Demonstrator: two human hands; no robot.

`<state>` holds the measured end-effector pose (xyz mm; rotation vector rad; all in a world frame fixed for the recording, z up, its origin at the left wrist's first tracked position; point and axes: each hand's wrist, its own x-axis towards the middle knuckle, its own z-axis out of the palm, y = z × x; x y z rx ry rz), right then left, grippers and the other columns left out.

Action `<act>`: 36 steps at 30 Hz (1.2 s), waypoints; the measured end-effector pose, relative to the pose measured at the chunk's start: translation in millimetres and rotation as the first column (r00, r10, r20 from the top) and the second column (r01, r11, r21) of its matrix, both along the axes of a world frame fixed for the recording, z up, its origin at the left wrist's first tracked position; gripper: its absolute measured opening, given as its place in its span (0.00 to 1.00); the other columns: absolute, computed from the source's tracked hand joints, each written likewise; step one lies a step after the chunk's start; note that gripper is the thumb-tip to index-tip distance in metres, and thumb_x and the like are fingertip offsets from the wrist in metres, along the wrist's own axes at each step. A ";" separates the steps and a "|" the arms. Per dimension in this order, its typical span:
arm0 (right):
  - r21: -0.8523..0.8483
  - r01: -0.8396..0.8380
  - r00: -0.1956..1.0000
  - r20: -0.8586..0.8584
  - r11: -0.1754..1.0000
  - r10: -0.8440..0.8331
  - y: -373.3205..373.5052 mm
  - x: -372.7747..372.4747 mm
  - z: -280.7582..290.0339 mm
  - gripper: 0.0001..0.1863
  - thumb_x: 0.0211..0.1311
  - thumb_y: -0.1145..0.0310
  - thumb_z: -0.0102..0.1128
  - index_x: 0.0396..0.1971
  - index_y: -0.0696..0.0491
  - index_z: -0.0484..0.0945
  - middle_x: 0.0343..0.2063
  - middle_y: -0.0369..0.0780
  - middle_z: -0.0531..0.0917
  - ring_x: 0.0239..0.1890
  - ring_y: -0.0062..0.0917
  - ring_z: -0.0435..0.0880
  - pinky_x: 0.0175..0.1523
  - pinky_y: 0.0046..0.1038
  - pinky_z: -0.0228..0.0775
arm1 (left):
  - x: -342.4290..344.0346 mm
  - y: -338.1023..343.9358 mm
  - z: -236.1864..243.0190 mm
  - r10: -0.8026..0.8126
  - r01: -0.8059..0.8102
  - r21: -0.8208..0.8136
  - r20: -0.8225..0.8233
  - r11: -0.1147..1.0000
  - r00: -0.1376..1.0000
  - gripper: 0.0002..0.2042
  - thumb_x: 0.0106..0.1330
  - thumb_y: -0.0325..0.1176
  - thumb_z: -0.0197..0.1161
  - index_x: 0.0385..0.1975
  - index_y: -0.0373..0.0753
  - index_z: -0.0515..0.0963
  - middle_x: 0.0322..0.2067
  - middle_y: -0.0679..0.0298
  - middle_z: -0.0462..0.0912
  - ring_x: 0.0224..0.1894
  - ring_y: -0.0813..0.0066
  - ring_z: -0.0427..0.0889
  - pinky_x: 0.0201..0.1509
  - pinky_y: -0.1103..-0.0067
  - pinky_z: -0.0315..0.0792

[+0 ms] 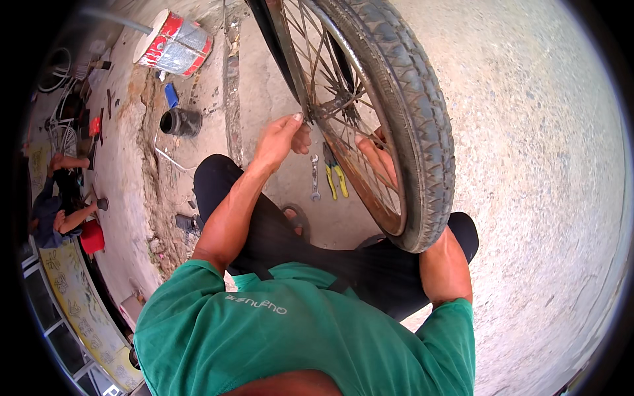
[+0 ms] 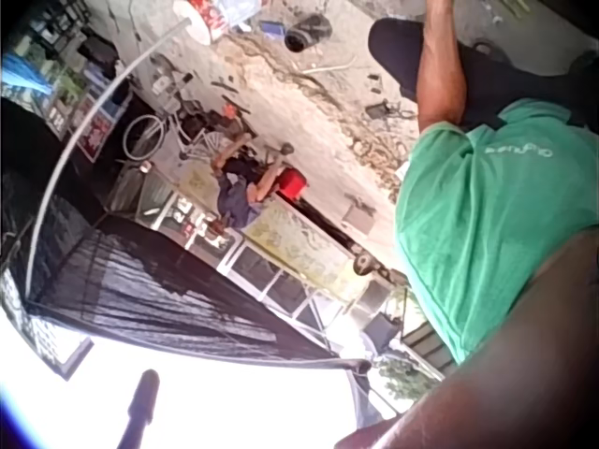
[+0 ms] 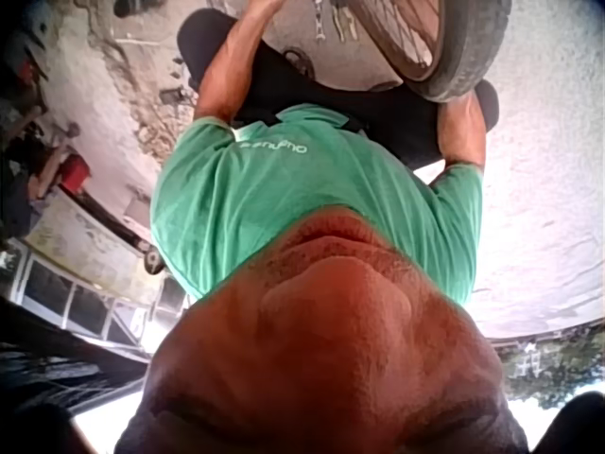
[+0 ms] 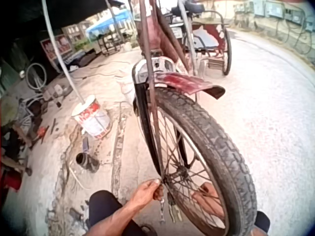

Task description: The person works on a bicycle front wheel assembly by aligning the fork, tapping components with a hammer, and tightening nuts near the hub with pliers.

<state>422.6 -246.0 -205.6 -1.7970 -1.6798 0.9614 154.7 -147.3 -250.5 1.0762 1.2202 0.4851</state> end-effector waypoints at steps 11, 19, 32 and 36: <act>0.275 -0.074 0.991 0.127 0.959 0.040 -4.2 2.6 -6.3 0.26 0.50 0.87 0.68 0.53 0.54 0.83 0.48 0.49 0.82 0.47 0.35 0.84 0.53 0.29 0.77 | 2.2 1.4 3.7 0.007 0.005 0.091 -0.131 0.996 0.991 0.13 0.70 0.36 0.62 0.45 0.32 0.75 0.34 0.58 0.84 0.36 0.71 0.83 0.40 0.73 0.77; 0.430 -0.083 0.987 0.160 0.899 0.015 -1.1 -2.0 7.6 0.24 0.49 0.85 0.70 0.49 0.53 0.85 0.43 0.50 0.84 0.43 0.35 0.86 0.50 0.29 0.81 | 14.0 -12.4 -2.7 0.153 0.038 0.688 -0.214 0.724 0.965 0.13 0.72 0.39 0.58 0.38 0.32 0.76 0.26 0.62 0.81 0.25 0.77 0.80 0.32 0.77 0.74; 0.682 -0.135 0.982 0.188 0.719 0.006 3.6 -6.7 31.3 0.16 0.51 0.79 0.73 0.42 0.53 0.88 0.37 0.49 0.85 0.37 0.35 0.87 0.44 0.30 0.83 | 2.8 -5.7 -5.4 0.016 0.007 0.234 -0.094 0.972 0.995 0.14 0.70 0.38 0.61 0.44 0.31 0.76 0.34 0.57 0.83 0.33 0.71 0.82 0.39 0.75 0.75; 0.653 -0.050 0.994 0.104 0.756 -0.024 5.2 -10.6 22.9 0.16 0.51 0.79 0.73 0.42 0.53 0.87 0.37 0.49 0.84 0.35 0.35 0.86 0.42 0.30 0.82 | 3.7 -6.6 4.7 -0.030 0.163 0.418 -0.307 0.894 0.951 0.14 0.71 0.37 0.60 0.44 0.31 0.76 0.33 0.58 0.83 0.33 0.71 0.82 0.38 0.76 0.75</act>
